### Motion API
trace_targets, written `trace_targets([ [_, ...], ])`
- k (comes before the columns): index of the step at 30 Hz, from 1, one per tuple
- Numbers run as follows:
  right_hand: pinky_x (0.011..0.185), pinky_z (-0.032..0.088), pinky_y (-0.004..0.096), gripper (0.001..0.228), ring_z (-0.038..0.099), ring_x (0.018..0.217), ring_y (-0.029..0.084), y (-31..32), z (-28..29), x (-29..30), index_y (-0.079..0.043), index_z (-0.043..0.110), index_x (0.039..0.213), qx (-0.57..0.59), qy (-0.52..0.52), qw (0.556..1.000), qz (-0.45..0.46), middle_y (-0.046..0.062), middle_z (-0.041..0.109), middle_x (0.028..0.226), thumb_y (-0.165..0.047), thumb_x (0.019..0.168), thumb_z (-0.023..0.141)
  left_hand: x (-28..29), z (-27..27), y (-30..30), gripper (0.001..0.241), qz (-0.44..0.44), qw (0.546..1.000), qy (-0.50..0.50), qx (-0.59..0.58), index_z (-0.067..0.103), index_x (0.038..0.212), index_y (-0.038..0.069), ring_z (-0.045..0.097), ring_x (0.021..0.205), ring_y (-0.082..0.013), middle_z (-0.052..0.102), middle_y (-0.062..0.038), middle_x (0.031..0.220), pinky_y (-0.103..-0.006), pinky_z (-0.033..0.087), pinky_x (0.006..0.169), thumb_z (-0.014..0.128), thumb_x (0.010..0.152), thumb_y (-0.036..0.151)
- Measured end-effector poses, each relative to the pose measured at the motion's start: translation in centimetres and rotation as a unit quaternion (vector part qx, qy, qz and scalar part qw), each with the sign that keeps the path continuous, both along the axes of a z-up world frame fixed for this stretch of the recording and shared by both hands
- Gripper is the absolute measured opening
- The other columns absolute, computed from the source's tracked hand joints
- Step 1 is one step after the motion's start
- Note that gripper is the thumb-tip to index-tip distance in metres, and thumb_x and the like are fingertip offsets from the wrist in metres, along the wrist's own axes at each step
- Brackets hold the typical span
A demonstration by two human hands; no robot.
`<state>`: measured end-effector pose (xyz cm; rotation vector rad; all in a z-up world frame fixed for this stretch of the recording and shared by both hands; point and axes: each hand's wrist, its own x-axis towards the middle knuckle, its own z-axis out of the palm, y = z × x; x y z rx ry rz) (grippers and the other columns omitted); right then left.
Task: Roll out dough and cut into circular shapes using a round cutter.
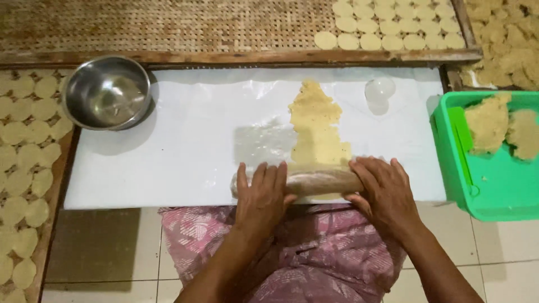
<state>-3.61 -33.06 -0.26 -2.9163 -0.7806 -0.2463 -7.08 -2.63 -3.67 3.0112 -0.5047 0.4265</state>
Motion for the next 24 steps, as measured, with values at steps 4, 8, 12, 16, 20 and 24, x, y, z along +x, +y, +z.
trace_targets([
  [4,0.125,0.028,0.057,0.065,0.059,0.129,0.026,-1.0,1.1,1.3,-0.027,0.059,0.141,-0.007,-0.009,0.999,0.031,0.002,0.064,0.128,-0.051,0.082,0.070,0.1,2.8,0.6,0.044,-0.020,0.998,-0.035,-0.042,0.063,0.125,0.009,0.069,0.100,-0.0309,0.066,-0.009,0.097,-0.0686,0.037,0.106,0.074,0.087,0.028],
  [8,0.127,0.022,0.060,0.065,0.060,0.126,0.031,-1.0,2.3,4.2,-0.027,0.060,0.142,0.026,0.005,0.999,0.021,0.007,0.065,0.126,-0.050,0.082,0.073,3.6,4.4,1.3,0.064,-0.045,0.997,0.007,-0.064,0.055,0.133,0.012,0.066,0.107,-0.0304,0.065,-0.009,0.107,-0.0648,0.033,0.110,0.081,0.078,0.033],
  [12,0.125,0.019,0.066,0.065,0.059,0.129,0.035,0.9,1.1,6.2,-0.028,0.057,0.142,0.030,0.099,0.994,-0.026,0.010,0.065,0.127,-0.048,0.083,0.073,6.3,2.6,1.5,0.079,-0.040,0.995,0.070,-0.057,0.051,0.137,0.012,0.064,0.111,-0.0301,0.064,-0.008,0.111,-0.0646,0.031,0.112,0.087,0.071,0.035],
  [16,0.126,0.019,0.062,0.054,0.063,0.122,0.028,1.6,-0.3,8.1,-0.026,0.063,0.133,0.042,-0.049,0.998,0.001,0.007,0.066,0.119,-0.065,0.100,0.046,9.1,1.3,1.9,0.077,-0.057,0.996,-0.019,-0.072,0.060,0.132,0.011,0.064,0.115,-0.0301,0.064,-0.009,0.110,-0.0662,0.034,0.110,0.067,0.082,0.069],
  [20,0.121,0.027,0.057,0.057,0.066,0.115,0.026,1.8,-3.2,15.2,-0.024,0.066,0.114,0.075,-0.146,0.986,0.034,0.003,0.065,0.117,-0.067,0.107,0.031,14.7,1.3,2.2,0.088,-0.037,0.989,-0.133,-0.058,0.062,0.132,0.011,0.059,0.125,-0.0348,0.066,-0.014,0.120,-0.0746,0.021,0.112,0.055,0.081,0.082],
  [24,0.094,0.046,0.043,0.055,0.066,0.087,0.023,3.6,-1.2,20.9,-0.024,0.061,0.090,0.078,-0.204,0.974,0.060,0.000,0.064,0.096,-0.061,0.112,0.028,19.0,2.5,3.1,0.067,-0.010,0.978,-0.201,-0.047,0.063,0.131,0.006,0.048,0.137,-0.0386,0.061,-0.017,0.127,-0.0804,0.018,0.110,0.046,0.102,0.064],
])
